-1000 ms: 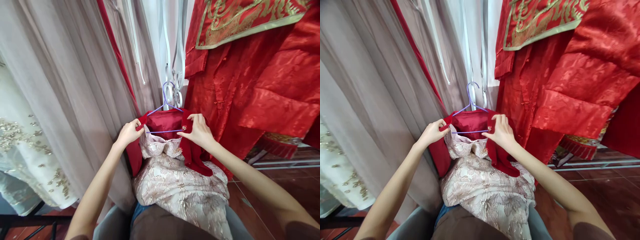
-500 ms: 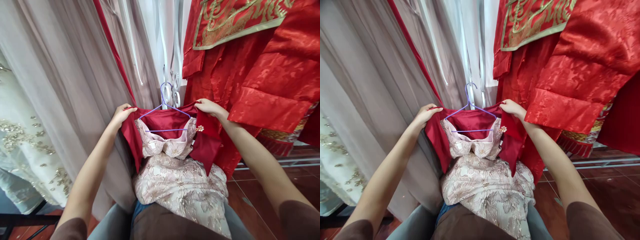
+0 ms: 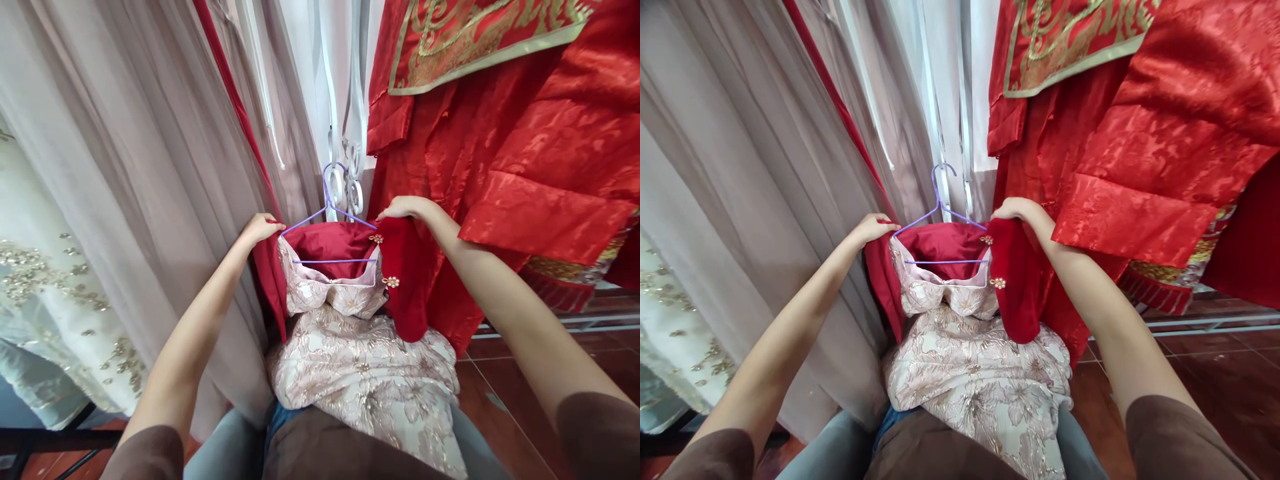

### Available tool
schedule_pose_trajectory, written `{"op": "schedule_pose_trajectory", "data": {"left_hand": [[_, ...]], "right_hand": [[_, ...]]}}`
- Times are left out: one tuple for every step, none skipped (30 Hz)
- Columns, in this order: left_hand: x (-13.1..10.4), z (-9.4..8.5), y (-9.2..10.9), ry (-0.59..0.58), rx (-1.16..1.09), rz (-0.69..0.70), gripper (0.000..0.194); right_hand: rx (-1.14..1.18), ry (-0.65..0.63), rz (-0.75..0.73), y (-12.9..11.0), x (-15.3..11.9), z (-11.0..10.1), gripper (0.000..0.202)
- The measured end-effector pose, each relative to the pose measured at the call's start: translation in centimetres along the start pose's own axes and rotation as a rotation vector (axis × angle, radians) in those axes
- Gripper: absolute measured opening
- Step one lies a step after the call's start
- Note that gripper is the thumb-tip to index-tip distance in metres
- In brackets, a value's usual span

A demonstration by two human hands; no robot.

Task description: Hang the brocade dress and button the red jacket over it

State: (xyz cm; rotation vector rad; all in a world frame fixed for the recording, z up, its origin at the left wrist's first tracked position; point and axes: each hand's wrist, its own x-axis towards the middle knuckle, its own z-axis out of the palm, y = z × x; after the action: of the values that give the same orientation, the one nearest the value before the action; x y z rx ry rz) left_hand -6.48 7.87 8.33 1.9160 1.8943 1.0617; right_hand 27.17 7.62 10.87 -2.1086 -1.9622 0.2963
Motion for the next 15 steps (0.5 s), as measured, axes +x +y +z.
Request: {"op": "schedule_pose_trajectory", "data": {"left_hand": [[-0.2,-0.5,0.1,-0.114,-0.008,-0.023,0.021],[-0.6,-1.1,0.2,-0.214,-0.029,-0.043,0.021],[-1.0,-1.7,0.3,-0.298,-0.062,-0.067,0.023],[-1.5,-2.3,0.4,-0.364,-0.107,-0.1,0.026],[-1.9,-2.8,0.4,-0.401,-0.166,-0.139,0.029],[-2.4,-3.2,0.4,-0.408,-0.236,-0.178,0.032],[-2.7,-3.6,0.4,-0.394,-0.313,-0.211,0.034],[-3.0,-3.8,0.4,-0.369,-0.393,-0.232,0.036],[-3.2,-4.0,0.3,-0.342,-0.469,-0.235,0.037],[-3.2,-4.0,0.3,-0.314,-0.536,-0.221,0.037],[-3.2,-4.0,0.2,-0.291,-0.593,-0.193,0.036],[-3.1,-3.9,0.2,-0.269,-0.64,-0.158,0.036],[-3.1,-3.7,0.2,-0.24,-0.675,-0.122,0.036],[-3.1,-3.6,0.3,-0.201,-0.701,-0.092,0.037],[-3.1,-3.4,0.3,-0.157,-0.721,-0.075,0.038]], "right_hand": [[-0.005,-0.1,-0.007,0.4,-0.2,-0.2,0.027],[0.013,-0.173,-0.015,0.9,-0.5,-0.3,0.027],[0.048,-0.223,-0.013,1.4,-0.9,-0.4,0.027],[0.093,-0.254,-0.003,1.9,-1.4,-0.4,0.027],[0.147,-0.272,0.011,2.3,-1.8,-0.4,0.028],[0.206,-0.278,0.03,2.6,-2.1,-0.4,0.03],[0.27,-0.269,0.046,2.7,-2.4,-0.4,0.032],[0.342,-0.237,0.052,2.7,-2.5,-0.5,0.033],[0.415,-0.178,0.044,2.6,-2.4,-0.6,0.034],[0.477,-0.103,0.02,2.4,-2.3,-0.7,0.034],[0.516,-0.013,-0.016,2.0,-2.1,-0.8,0.034],[0.519,0.079,-0.058,1.7,-1.9,-1.0,0.034],[0.488,0.17,-0.101,1.3,-1.8,-1.1,0.035],[0.43,0.259,-0.13,0.9,-1.8,-1.1,0.037],[0.361,0.343,-0.143,0.5,-2.0,-1.1,0.039]]}}
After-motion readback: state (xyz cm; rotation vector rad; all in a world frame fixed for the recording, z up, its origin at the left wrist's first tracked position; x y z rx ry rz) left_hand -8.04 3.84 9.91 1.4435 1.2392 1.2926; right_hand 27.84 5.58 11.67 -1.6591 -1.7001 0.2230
